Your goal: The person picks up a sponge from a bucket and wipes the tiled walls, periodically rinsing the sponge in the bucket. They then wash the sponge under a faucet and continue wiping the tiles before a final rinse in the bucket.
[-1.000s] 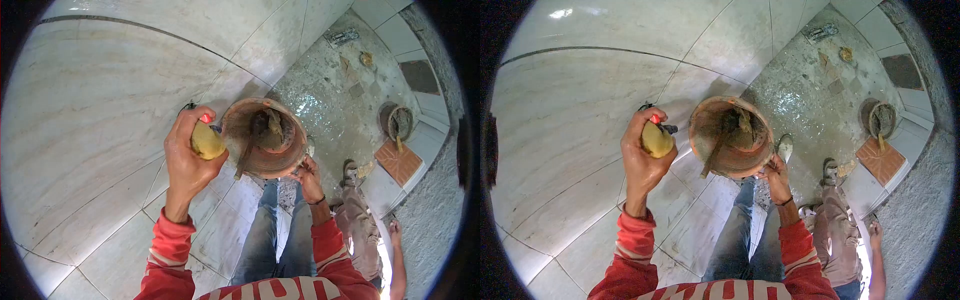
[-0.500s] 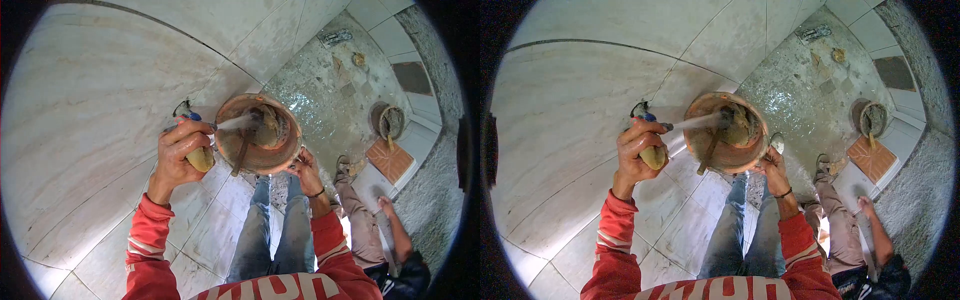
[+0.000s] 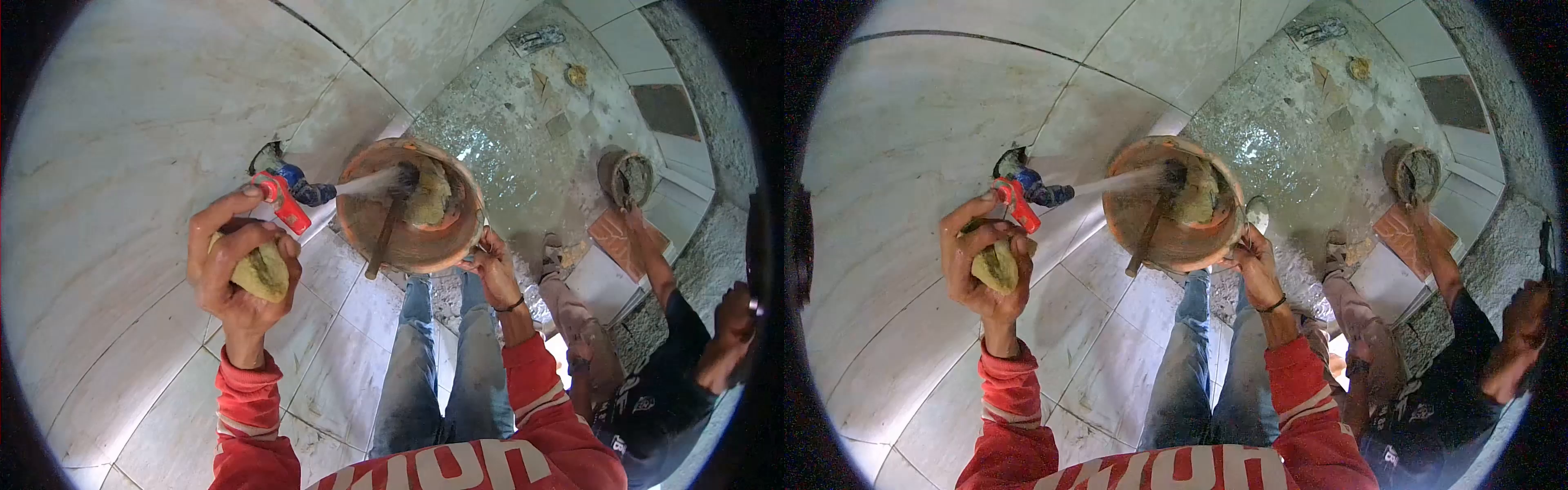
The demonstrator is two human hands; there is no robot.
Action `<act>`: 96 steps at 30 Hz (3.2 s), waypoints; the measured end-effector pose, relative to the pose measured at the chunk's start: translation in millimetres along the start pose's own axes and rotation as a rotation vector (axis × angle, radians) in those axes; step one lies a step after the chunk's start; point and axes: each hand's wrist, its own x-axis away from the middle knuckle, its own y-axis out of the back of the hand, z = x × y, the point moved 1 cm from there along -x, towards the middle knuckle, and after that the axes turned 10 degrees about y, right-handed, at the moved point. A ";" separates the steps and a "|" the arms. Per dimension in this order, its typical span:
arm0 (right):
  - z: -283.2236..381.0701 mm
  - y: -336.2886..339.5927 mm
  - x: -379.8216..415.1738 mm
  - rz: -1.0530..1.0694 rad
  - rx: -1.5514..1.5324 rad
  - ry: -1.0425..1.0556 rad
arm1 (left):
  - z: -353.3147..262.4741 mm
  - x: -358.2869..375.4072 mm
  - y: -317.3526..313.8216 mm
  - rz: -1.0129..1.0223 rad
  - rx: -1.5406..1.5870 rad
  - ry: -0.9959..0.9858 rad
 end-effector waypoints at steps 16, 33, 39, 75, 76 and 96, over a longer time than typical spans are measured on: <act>-11.6 10.7 -7.2 0.006 -0.007 0.033 | 11.5 -3.7 -11.1 0.048 -0.070 -0.125; -60.0 23.9 -5.4 0.056 -0.037 0.019 | -21.7 39.7 -79.2 -0.552 0.071 0.331; -136.0 36.6 -23.3 0.021 0.273 0.104 | 34.9 151.7 -160.6 0.474 0.015 0.728; -399.2 -197.5 -100.2 -0.086 0.605 0.145 | 361.8 338.4 -214.9 0.938 0.377 1.044; -399.7 -200.2 -99.6 -0.070 0.613 0.134 | 361.5 337.6 -210.5 0.942 0.383 1.048; -356.9 -188.7 -109.1 -0.099 0.636 0.210 | 373.1 321.9 -241.7 0.989 0.380 1.050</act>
